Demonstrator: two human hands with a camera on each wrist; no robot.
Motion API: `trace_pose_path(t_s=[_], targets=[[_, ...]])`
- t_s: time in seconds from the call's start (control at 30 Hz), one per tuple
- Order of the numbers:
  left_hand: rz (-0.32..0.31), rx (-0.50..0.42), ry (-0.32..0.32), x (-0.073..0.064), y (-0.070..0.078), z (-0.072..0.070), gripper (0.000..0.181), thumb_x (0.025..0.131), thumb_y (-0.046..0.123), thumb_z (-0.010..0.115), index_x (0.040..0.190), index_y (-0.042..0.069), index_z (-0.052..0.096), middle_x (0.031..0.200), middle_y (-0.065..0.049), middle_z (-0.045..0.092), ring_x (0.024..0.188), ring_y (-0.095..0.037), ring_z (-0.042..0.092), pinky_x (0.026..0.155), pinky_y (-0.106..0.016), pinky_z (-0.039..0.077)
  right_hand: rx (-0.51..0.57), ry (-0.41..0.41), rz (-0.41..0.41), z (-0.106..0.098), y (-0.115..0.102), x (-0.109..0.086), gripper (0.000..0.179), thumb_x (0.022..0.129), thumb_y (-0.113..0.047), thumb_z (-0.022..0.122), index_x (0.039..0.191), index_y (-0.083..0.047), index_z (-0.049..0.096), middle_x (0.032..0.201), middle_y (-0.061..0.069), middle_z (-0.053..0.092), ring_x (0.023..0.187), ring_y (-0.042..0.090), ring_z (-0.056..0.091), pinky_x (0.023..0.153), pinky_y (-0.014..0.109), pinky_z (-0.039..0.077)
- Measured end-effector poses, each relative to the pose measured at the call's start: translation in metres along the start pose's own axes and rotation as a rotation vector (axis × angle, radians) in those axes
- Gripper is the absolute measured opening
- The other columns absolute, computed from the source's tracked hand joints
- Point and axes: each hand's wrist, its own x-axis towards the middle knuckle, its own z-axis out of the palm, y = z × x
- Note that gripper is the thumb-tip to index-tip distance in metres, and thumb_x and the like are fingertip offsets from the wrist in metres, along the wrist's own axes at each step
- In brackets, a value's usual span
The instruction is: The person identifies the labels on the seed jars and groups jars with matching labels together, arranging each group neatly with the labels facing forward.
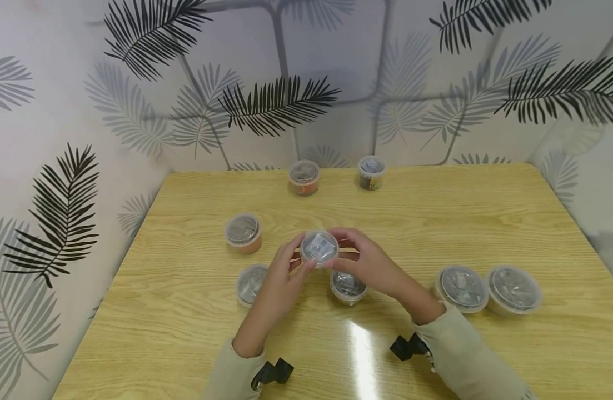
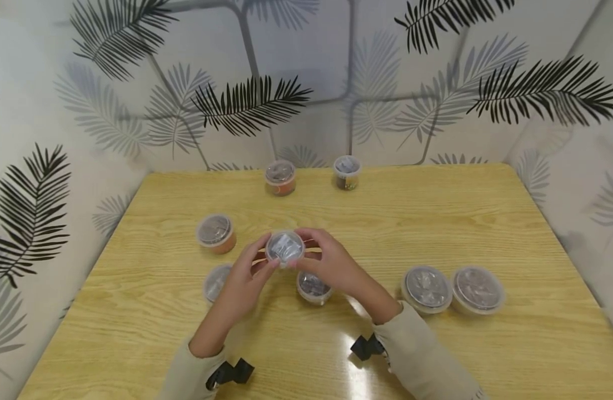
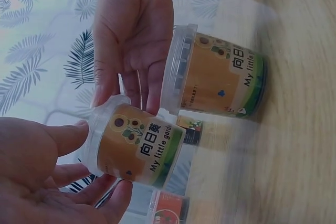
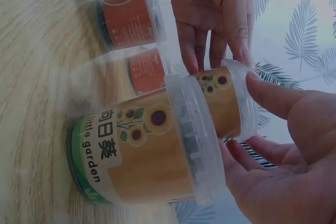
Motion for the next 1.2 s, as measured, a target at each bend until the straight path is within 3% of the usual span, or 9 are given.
trace_pose_path(t_s=[0.27,0.53,0.67,0.83,1.0,1.2], targets=[[-0.015,0.006,0.033,-0.015,-0.007,0.004,0.058,0.094,0.029,0.055,0.143,0.008,0.033,0.133,-0.012,0.042,0.115,-0.022,0.046,0.097,-0.034,0.042,-0.118,-0.039,-0.03,0.006,0.004,-0.002,0.06,0.081,-0.025,0.073,0.133,-0.007,0.047,0.127,0.008,0.049,0.116,0.026,0.049,0.097,0.042,0.041],[-0.048,0.017,0.047,-0.025,-0.012,0.012,0.058,0.094,0.027,0.056,0.143,0.007,0.032,0.131,-0.011,0.042,0.114,-0.02,0.046,0.096,-0.029,0.042,-0.364,-0.076,-0.083,0.007,0.004,-0.006,0.068,0.077,-0.034,0.074,0.134,-0.008,0.047,0.123,0.004,0.051,0.111,0.02,0.051,0.09,0.036,0.047],[-0.043,0.083,0.043,-0.03,-0.012,0.012,0.057,0.093,0.023,0.058,0.142,0.006,0.034,0.13,-0.013,0.043,0.114,-0.021,0.047,0.096,-0.031,0.042,-0.405,-0.114,-0.072,0.007,0.002,-0.007,0.066,0.077,-0.032,0.075,0.132,-0.007,0.048,0.121,0.003,0.053,0.11,0.018,0.052,0.086,0.035,0.049],[-0.055,0.147,0.019,-0.037,-0.011,0.012,0.063,0.092,0.031,0.058,0.144,0.005,0.031,0.133,-0.014,0.043,0.117,-0.021,0.047,0.097,-0.032,0.041,-0.455,-0.145,-0.07,0.008,0.0,-0.009,0.067,0.077,-0.034,0.075,0.132,-0.006,0.048,0.12,0.003,0.054,0.109,0.016,0.052,0.088,0.036,0.047],[-0.05,0.162,-0.001,-0.043,-0.012,0.011,0.069,0.091,0.038,0.057,0.144,0.003,0.03,0.133,-0.014,0.044,0.117,-0.023,0.048,0.097,-0.037,0.042,-0.49,-0.161,-0.075,0.009,-0.001,-0.011,0.069,0.077,-0.039,0.073,0.132,-0.007,0.049,0.119,0.002,0.054,0.109,0.017,0.052,0.089,0.039,0.046],[-0.061,0.169,0.001,-0.045,-0.013,0.011,0.068,0.092,0.036,0.057,0.144,0.002,0.03,0.136,-0.014,0.042,0.119,-0.022,0.047,0.099,-0.036,0.04,-0.546,-0.158,-0.055,0.014,-0.003,-0.011,0.07,0.075,-0.043,0.074,0.132,-0.009,0.05,0.117,-0.001,0.055,0.106,0.013,0.052,0.087,0.034,0.047]])
